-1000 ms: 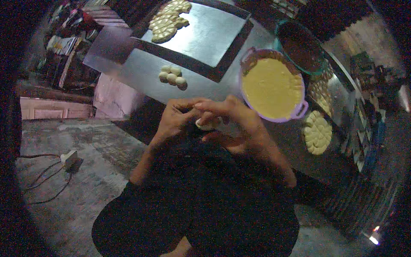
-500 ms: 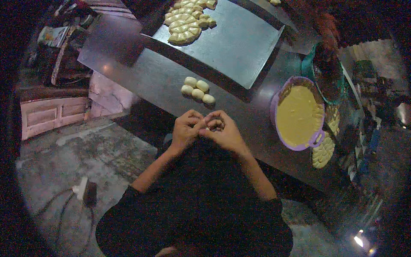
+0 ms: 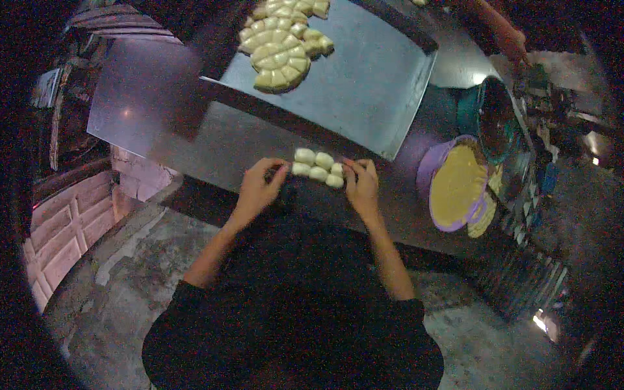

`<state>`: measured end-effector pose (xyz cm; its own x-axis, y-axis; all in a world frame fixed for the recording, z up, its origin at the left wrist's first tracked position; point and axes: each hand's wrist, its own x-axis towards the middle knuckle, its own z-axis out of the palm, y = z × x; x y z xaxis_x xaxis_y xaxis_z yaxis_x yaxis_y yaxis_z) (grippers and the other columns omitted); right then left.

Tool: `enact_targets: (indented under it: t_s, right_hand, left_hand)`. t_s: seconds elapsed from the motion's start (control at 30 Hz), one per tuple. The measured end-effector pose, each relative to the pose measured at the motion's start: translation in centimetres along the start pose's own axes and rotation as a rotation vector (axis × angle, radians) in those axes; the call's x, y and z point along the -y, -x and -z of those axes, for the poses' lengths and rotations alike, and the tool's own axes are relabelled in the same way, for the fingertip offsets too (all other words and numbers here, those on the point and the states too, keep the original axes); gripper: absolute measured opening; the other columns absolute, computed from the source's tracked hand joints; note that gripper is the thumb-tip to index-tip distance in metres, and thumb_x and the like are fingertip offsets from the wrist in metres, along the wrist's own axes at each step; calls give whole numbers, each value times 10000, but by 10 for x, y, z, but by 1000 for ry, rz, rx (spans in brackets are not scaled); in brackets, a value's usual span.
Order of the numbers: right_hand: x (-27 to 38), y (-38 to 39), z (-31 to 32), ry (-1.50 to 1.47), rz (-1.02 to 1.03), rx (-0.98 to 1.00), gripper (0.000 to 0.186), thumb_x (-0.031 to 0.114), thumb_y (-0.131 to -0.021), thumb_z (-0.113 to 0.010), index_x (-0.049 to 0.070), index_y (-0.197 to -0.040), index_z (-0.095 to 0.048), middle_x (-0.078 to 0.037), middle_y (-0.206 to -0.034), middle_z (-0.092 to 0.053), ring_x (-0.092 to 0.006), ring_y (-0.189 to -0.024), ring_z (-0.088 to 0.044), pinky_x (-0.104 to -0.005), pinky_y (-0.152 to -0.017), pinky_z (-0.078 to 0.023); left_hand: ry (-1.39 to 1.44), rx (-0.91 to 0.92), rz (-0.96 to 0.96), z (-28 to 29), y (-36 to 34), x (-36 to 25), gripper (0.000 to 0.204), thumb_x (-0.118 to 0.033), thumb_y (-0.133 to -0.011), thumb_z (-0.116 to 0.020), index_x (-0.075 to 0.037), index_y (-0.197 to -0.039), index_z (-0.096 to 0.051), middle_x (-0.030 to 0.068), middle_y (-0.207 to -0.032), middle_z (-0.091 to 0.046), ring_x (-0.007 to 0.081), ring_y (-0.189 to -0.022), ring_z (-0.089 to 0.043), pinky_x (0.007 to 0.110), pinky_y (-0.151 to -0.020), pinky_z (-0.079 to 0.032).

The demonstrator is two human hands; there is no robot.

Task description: The person prepares bread by taking pieces of dough, filling them with a dark paste, and shaping them into rounds which are then placed on trays for proofing.

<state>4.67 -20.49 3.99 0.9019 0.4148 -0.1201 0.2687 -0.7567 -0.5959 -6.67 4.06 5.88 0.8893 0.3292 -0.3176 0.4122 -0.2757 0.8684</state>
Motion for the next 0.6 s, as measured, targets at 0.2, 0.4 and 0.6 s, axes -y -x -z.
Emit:
enact_targets:
  t_s: [0.2,0.4,0.6]
  right_hand:
    - [59,-60,27,23,182,-22,197,154,-915,-657,21,-1056,-696,-137,-940,-690,-255,-853,-682,-361,-750,-528]
    - [46,-232,-6,20,-8,-121,304,297,-909,-662,0,-961,-700,-159,-865,-718,-264,-789,-693,-365,-755,-520]
    - [76,-300,-47,-132,-148,-158,440,409,-807,-754,14,-977,-661,-124,-899,-695,-259,-846,-663,-386,-793,-510]
  left_hand:
    - [-662,357,-498,51,-13,28,334,-212,-874,-647,-125,-1195,-625,86,-1103,-626,303,-1070,-593,411,-937,-463]
    - [-606,139,-460,59,-9,15,253,-210,-926,-592,-121,-1158,-636,92,-1044,-624,265,-1045,-594,406,-899,-451]
    - [-548,-32,-292,58,28,-9,286,-187,-903,-640,-114,-1179,-636,115,-1061,-638,325,-1005,-611,427,-861,-482]
